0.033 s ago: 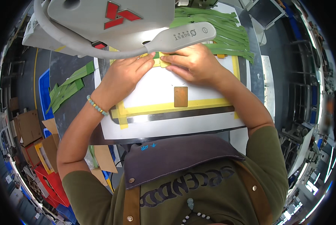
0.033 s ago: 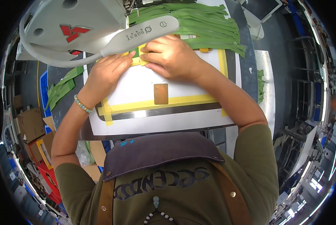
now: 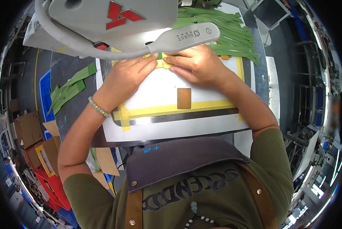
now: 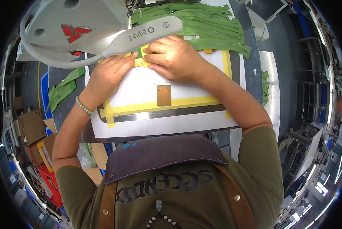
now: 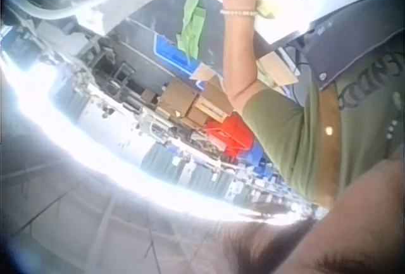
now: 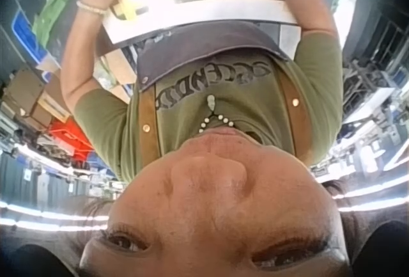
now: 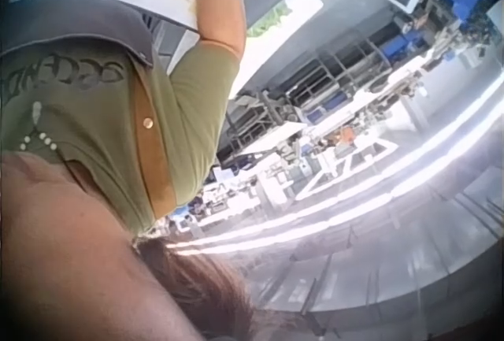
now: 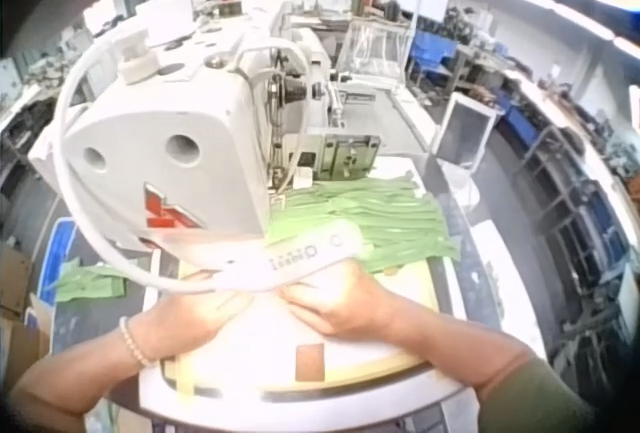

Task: Sewing small leather pieces and zippers onto a template using an industrial sewing machine.

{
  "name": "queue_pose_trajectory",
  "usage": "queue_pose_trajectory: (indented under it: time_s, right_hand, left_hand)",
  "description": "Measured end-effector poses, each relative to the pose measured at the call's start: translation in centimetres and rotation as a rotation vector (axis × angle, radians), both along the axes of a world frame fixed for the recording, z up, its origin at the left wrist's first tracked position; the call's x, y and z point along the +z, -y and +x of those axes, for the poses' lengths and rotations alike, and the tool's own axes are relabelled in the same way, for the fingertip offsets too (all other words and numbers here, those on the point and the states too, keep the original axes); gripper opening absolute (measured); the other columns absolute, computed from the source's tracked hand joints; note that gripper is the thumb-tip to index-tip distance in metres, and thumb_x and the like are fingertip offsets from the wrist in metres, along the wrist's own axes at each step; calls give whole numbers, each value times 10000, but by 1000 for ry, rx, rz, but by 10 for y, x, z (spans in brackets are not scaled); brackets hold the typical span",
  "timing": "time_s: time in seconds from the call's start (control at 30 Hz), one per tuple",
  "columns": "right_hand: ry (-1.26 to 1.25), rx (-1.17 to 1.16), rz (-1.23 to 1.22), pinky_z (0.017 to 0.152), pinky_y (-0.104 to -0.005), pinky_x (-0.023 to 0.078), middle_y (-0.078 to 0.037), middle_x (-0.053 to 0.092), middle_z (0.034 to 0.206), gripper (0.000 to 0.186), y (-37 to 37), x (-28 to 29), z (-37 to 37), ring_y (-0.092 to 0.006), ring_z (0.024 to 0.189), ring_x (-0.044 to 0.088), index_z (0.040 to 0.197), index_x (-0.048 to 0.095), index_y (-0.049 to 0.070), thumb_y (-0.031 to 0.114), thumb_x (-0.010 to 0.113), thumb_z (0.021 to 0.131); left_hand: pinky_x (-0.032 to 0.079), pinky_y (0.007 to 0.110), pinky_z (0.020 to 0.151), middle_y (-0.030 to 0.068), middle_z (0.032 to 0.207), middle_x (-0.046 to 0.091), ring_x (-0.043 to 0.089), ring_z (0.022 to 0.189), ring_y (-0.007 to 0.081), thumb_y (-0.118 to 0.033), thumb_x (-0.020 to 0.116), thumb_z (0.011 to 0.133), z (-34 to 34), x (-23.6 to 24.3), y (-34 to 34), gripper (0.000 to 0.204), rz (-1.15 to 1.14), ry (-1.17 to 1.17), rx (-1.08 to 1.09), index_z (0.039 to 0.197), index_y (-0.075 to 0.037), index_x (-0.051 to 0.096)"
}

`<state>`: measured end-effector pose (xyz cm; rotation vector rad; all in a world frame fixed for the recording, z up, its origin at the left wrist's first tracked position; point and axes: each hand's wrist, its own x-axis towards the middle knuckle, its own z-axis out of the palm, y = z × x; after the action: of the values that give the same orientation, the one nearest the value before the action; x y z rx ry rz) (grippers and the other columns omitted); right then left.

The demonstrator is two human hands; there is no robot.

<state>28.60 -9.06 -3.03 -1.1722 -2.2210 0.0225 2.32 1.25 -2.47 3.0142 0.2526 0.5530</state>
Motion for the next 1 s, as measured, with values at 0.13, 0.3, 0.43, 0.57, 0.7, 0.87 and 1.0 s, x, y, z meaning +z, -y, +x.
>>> queue_pose_trajectory:
  time_s: [0.13,0.3,0.43,0.57,0.7,0.87,1.0]
  right_hand:
    - [73,-2,44,982,-399,533,-26,762,1135,237,0,5,-1,-226,1101,694,1080,791,94,175,821,859]
    - [91,-2,33,991,-398,535,-18,775,1165,242,1,1,0,-218,1111,698,1070,801,96,197,831,852]
    - [115,-5,25,1000,-398,538,-17,782,1196,257,3,3,0,-211,1134,697,1071,805,99,221,842,848]
    - [113,3,-38,1012,-398,537,-16,784,1210,279,3,11,-1,-213,1149,694,1084,808,95,238,848,848]
    - [169,29,-73,926,-392,607,-55,784,1274,336,3,22,0,-245,1095,760,1165,808,65,221,834,869]
    - [210,35,-92,967,-410,591,-63,773,1296,356,5,25,2,-248,1171,727,1198,794,61,237,815,890]
    - [197,50,-121,982,-416,584,-63,764,1309,358,3,24,5,-245,1181,716,1212,786,57,225,809,897]
  left_hand:
    - [572,415,968,90,1340,742,715,1188,294,-33,691,914,0,1,1,262,30,10,-11,1175,-35,702]
    - [573,421,998,96,1335,741,710,1201,300,-23,683,915,-1,3,3,261,11,19,-11,1175,-15,697]
    - [573,428,1020,106,1330,740,700,1230,307,-12,663,917,-1,5,4,256,-18,-9,-17,1171,1,693]
    - [561,435,1049,108,1336,736,688,1259,311,-12,645,920,-1,6,4,262,11,-18,-6,1178,-1,689]
    - [535,445,1095,103,1347,731,672,1294,317,-16,634,925,-1,5,3,271,37,-19,-27,1192,-3,677]
    - [529,444,1109,102,1343,732,660,1317,322,-23,632,931,-1,3,2,268,67,1,-30,1195,-6,670]
    - [532,445,1106,107,1349,730,655,1324,319,-39,637,947,0,3,3,250,74,-19,-20,1191,-9,676]
